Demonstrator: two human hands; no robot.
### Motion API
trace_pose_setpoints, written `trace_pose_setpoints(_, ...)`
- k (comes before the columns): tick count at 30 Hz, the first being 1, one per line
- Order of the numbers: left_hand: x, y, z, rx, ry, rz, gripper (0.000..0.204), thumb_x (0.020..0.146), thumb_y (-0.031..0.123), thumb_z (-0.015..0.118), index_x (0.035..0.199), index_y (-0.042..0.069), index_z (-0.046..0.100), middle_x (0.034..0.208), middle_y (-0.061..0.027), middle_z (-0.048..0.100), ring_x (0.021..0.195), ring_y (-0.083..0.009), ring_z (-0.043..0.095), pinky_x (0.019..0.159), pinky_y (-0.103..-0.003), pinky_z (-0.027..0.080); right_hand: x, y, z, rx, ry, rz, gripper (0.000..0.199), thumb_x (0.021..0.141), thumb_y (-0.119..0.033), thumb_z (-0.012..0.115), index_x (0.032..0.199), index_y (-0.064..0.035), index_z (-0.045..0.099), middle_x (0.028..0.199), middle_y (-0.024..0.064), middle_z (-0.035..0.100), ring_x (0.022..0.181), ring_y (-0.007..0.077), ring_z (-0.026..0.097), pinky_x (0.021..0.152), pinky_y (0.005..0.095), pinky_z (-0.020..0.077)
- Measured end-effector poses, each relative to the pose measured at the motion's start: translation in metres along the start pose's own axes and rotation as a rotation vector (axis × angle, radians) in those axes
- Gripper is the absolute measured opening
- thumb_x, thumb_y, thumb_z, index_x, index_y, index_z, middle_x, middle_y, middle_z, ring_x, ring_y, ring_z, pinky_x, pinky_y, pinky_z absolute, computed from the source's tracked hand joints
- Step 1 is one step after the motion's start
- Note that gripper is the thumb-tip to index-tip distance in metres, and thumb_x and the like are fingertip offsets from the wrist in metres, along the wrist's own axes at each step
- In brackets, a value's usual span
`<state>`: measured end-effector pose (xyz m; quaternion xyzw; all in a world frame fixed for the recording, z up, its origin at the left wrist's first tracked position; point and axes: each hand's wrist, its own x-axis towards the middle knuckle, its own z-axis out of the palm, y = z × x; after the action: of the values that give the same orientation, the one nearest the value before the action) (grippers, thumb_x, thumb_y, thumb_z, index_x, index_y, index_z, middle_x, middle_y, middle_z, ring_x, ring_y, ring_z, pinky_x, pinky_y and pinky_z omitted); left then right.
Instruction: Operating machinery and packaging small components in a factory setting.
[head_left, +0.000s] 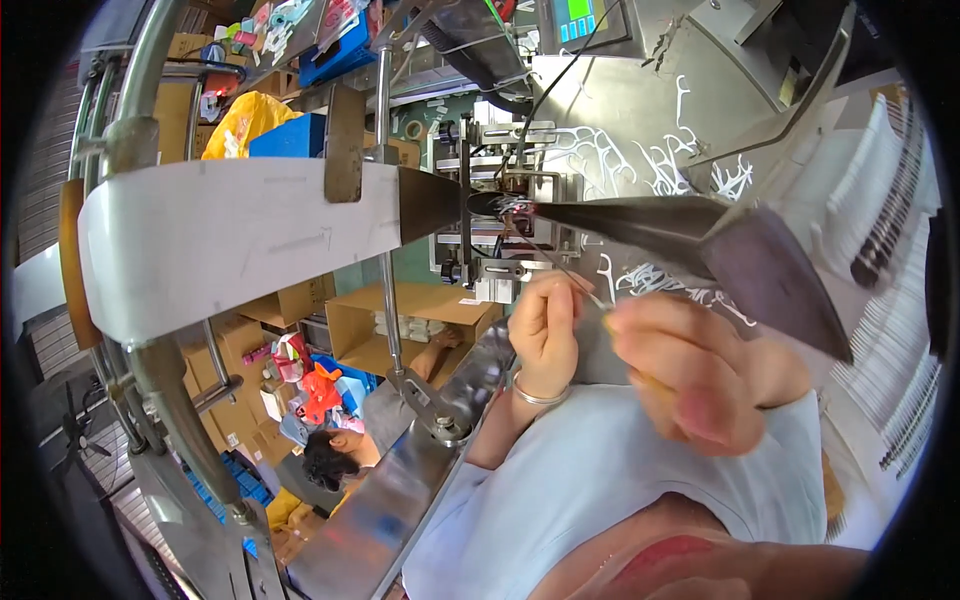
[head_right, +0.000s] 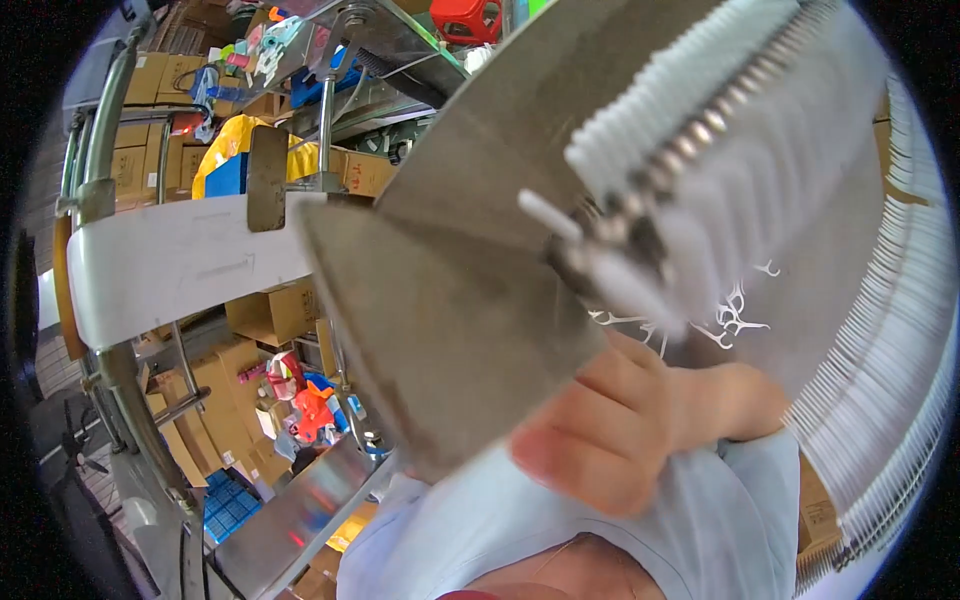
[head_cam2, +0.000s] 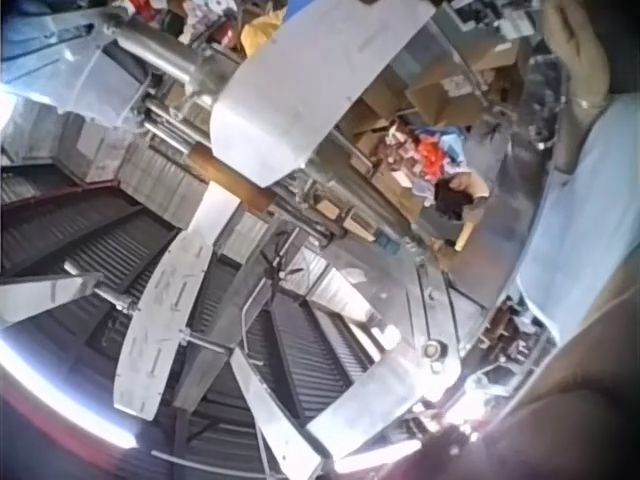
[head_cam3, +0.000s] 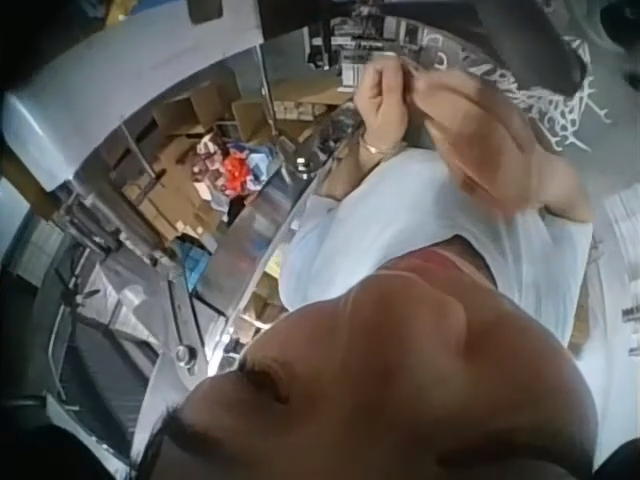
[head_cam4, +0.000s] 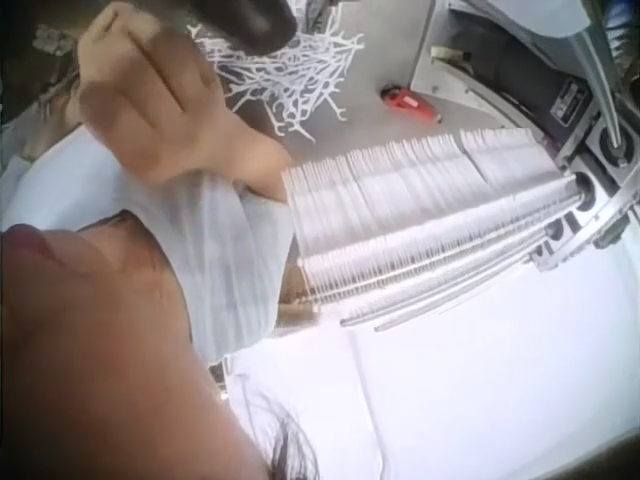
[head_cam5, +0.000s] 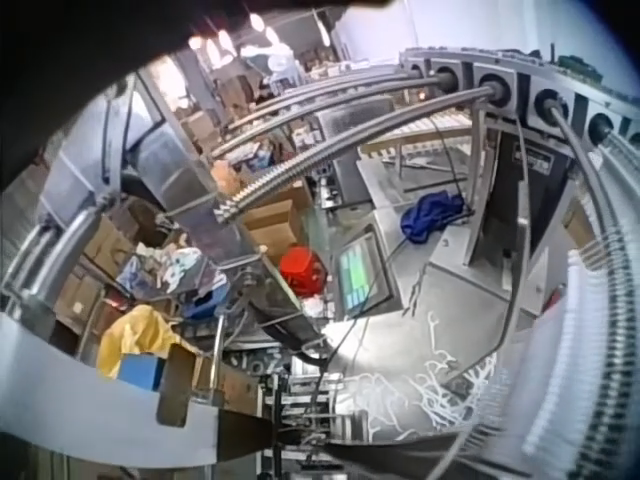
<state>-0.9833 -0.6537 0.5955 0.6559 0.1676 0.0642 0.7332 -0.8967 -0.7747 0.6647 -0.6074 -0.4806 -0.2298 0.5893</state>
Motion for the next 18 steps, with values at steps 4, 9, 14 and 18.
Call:
trace_pose_setpoints(4,0.008,0.013,0.008,0.331,0.287,0.304,0.025,0.091,0.022,0.048,0.1,-0.002,0.05,0.097,-0.0109,0.051,0.083,-0.0142,0.049,0.07,-0.027,0.042,0.04,0.007,0.007,0.155,-0.297,-0.019,0.044,0.061,0.013,0.06,0.101,0.0094,0.041,0.093,0.0288,0.055,0.082,0.0406,0.059,0.071,0.0456,0.0521)
trace_pose_setpoints(9,0.043,0.008,0.014,0.328,0.523,0.344,0.03,0.086,0.024,0.054,0.1,-0.002,0.051,0.096,-0.0121,0.051,0.095,-0.0198,0.045,0.08,-0.032,0.037,0.064,0.03,0.049,-0.012,-0.314,0.019,0.031,0.072,-0.007,0.055,0.099,0.0031,0.044,0.079,0.0139,0.052,0.07,0.0247,0.059,0.054,0.0331,0.0487)
trace_pose_setpoints(14,0.063,-0.01,0.003,0.274,0.749,0.396,0.035,0.082,0.026,0.058,0.1,-0.003,0.051,0.096,-0.0131,0.051,0.104,-0.0243,0.041,0.088,-0.036,0.034,0.085,0.031,0.06,-0.107,-0.378,0.009,0.033,0.072,-0.006,0.054,0.101,0.0035,0.041,0.078,0.0158,0.051,0.072,0.0297,0.06,0.057,0.0342,0.0497)
trace_pose_setpoints(18,0.087,-0.044,-0.034,1.088,0.66,0.514,0.039,0.077,0.03,0.06,0.099,-0.001,0.054,0.093,-0.0155,0.052,0.101,-0.0305,0.044,0.089,-0.038,0.034,0.086,0.028,0.065,-0.253,-0.414,-0.077,0.036,0.072,-0.005,0.053,0.105,0.0052,0.041,0.082,0.0177,0.052,0.069,0.031,0.06,0.058,0.035,0.0501)
